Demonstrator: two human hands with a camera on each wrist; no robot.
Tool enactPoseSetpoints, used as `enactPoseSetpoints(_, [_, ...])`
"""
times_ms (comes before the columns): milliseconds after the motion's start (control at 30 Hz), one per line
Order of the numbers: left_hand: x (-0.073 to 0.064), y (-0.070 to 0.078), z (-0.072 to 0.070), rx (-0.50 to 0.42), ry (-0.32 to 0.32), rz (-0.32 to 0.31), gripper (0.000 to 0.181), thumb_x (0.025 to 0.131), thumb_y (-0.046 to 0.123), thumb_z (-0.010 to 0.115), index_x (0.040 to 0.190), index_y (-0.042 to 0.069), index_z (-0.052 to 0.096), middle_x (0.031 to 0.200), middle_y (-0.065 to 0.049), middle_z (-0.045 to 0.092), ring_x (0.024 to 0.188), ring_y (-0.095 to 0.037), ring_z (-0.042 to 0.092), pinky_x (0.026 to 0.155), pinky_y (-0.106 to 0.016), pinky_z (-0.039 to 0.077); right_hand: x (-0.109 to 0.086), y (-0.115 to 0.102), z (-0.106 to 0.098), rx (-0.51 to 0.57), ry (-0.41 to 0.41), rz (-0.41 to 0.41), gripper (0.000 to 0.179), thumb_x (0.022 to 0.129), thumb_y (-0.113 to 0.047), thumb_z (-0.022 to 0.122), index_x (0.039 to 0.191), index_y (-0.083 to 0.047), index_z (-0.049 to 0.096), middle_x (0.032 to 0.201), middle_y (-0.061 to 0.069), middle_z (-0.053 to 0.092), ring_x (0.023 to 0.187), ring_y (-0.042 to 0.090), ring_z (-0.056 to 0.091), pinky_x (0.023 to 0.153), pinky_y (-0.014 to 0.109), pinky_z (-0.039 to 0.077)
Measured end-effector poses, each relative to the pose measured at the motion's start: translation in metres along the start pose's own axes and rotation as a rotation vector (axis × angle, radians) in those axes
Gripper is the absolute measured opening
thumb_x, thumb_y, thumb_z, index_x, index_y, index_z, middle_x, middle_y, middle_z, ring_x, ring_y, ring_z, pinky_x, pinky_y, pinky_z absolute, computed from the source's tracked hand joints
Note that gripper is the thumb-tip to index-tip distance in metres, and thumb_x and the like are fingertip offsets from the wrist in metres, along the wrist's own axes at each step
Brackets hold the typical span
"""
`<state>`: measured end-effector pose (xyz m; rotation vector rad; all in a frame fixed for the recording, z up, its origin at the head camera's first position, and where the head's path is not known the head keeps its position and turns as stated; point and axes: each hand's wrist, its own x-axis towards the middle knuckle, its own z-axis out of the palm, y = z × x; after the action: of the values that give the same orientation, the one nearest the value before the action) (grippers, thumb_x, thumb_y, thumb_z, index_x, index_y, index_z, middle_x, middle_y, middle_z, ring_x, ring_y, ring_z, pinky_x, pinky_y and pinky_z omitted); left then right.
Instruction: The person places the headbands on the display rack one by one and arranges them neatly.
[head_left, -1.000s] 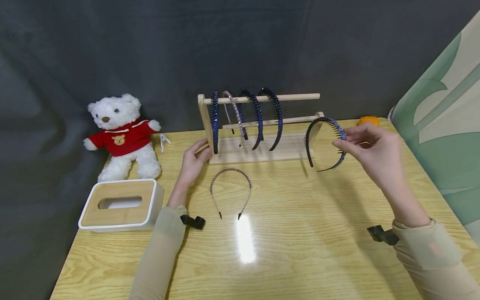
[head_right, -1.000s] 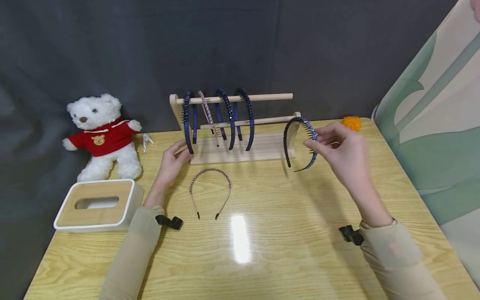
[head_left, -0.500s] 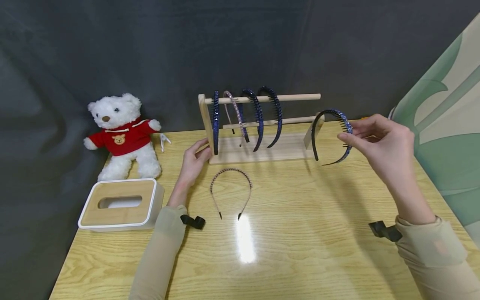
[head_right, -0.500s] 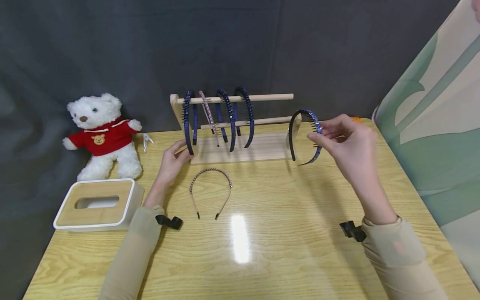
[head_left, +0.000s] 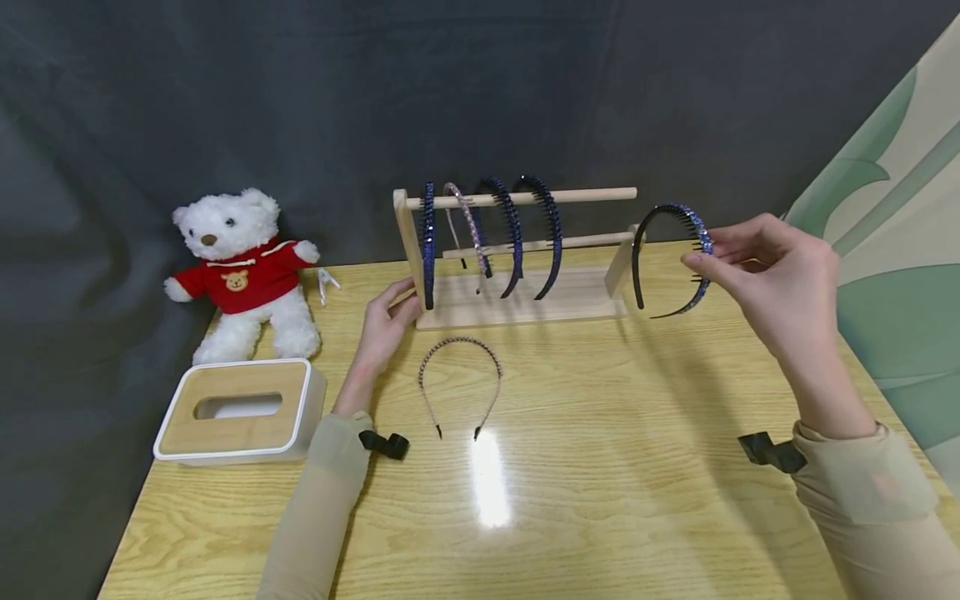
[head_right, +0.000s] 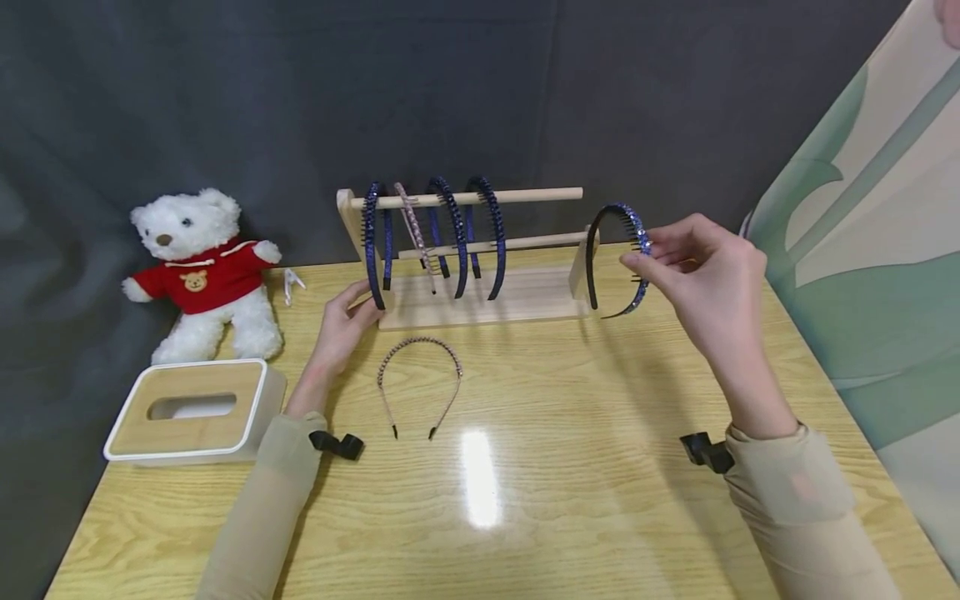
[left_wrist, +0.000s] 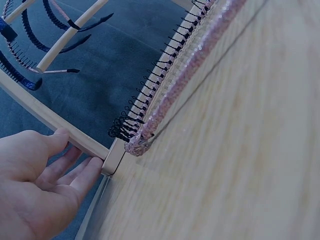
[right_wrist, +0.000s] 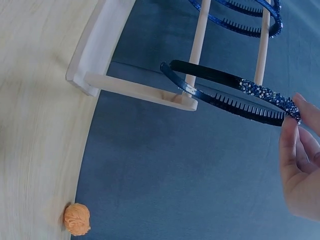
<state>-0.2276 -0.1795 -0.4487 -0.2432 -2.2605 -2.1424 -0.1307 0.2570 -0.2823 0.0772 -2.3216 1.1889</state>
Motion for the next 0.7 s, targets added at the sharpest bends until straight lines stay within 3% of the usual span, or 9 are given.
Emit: enactPoseSetpoints(700, [0.001, -0.002, -0.001, 0.012, -0.007, 0.005, 0.043, 0.112, 0.001, 0.054, 0.154, -0.006, 0.051, 0.156, -0.025, 0.051, 0.138, -0.04, 0.058, 0.11, -0.035, 0.056, 0.014, -0.01, 0.009, 0.129, 0.112, 0.013, 0.027, 0.084, 0.0, 0.091, 0.108, 0.004, 0.08, 0.085, -0.012, 0.075, 0.072, 0.003, 0.068, 0.074, 0.012, 0.058])
